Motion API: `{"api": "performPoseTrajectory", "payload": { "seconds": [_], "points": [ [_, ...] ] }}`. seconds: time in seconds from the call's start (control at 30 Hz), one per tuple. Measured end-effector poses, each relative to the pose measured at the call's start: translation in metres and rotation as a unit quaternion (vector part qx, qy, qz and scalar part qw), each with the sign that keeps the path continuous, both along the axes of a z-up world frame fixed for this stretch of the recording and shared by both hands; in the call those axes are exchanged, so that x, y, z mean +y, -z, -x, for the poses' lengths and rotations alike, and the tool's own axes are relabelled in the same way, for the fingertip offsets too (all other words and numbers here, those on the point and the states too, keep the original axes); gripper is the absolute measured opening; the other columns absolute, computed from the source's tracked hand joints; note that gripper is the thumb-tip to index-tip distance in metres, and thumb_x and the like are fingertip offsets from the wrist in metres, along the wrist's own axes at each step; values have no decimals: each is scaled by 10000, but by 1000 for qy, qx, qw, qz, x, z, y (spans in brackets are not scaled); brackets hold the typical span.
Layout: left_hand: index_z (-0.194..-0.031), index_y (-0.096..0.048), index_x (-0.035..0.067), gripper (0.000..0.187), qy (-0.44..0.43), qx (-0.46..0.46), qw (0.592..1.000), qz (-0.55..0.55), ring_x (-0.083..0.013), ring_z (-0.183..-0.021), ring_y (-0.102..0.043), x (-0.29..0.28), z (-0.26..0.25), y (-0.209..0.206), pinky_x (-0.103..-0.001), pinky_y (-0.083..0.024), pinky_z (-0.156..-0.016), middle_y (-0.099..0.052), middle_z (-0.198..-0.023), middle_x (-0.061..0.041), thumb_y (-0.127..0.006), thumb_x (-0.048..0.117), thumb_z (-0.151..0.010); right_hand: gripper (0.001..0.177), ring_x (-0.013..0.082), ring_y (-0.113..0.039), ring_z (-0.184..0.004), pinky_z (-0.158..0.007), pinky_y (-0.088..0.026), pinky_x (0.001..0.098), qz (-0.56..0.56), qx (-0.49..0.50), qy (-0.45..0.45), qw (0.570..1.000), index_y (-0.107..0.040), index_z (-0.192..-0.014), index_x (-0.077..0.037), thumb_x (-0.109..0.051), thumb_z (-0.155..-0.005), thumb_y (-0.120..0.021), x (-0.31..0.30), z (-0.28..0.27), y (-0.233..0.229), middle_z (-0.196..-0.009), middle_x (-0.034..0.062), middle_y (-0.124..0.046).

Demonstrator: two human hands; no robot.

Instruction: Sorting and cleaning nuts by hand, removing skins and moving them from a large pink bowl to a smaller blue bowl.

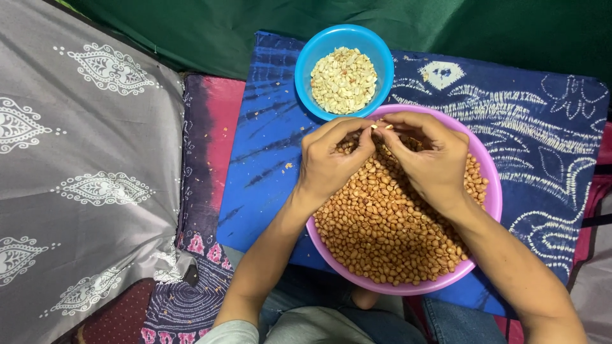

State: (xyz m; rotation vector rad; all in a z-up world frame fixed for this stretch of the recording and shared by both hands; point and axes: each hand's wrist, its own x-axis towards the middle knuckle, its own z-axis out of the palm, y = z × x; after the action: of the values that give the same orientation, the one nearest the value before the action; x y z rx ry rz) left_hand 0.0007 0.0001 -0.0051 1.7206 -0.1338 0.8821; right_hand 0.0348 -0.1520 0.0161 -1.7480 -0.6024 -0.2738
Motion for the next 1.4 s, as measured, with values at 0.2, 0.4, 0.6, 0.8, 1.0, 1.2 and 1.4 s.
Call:
{"api": "performPoseTrajectory", "payload": {
  "seconds": [0.2,0.4,0.6,0.8,1.0,1.2,1.4],
  "points": [
    [-903,-783,104,111,23,25,999,29,-199,-672,-735,1,-1,0,-289,-592,-634,-757,-783,-39,-758,6,-857,199,266,-765,-887,-768,-613,320,13,51,-26,998,-745,-1060,81,131,-894,-842,-8,-11,3,-947,231,-762],
    [-916,-770,95,97,27,47,998,17,-208,-683,-734,1,0,0,-286,-601,-632,-745,-773,-56,-744,15,-868,194,184,-731,-919,-803,-626,283,-12,130,-34,991,-719,-1109,55,92,-938,-803,-9,-10,3,-984,200,-755],
    [-947,-746,71,115,51,79,995,25,-207,-720,-741,1,0,1,-279,-629,-667,-740,-800,-86,-750,-2,-859,195,189,-740,-907,-797,-628,279,-7,144,-47,988,-714,-1116,63,90,-942,-796,-9,-12,4,-975,211,-747],
    [-1002,-713,58,155,85,102,991,22,-234,-777,-759,3,2,2,-315,-645,-704,-739,-857,-107,-762,10,-864,200,174,-733,-886,-790,-626,264,-8,142,-49,989,-728,-1094,53,88,-920,-820,-11,-14,8,-962,201,-748],
    [-1010,-740,97,118,75,108,991,-22,-173,-647,-704,8,6,-8,-271,-611,-572,-715,-771,-70,-769,78,-897,177,146,-716,-880,-767,-618,262,21,133,-44,990,-768,-1064,31,95,-911,-829,-14,-17,7,-941,177,-759],
    [-1013,-750,92,75,73,67,991,-85,-235,-693,-721,15,5,-14,-329,-597,-615,-756,-868,-81,-738,96,-939,185,96,-683,-903,-854,-634,261,11,208,-51,977,-752,-1098,25,83,-924,-775,-10,-13,-1,-976,145,-763],
    [-973,-765,110,60,89,64,991,-78,-217,-647,-681,23,4,-16,-316,-571,-610,-735,-808,-38,-754,95,-916,217,87,-683,-842,-794,-633,240,5,277,-56,959,-747,-1092,30,74,-887,-802,-12,-14,-3,-910,130,-747]
  ]
}}
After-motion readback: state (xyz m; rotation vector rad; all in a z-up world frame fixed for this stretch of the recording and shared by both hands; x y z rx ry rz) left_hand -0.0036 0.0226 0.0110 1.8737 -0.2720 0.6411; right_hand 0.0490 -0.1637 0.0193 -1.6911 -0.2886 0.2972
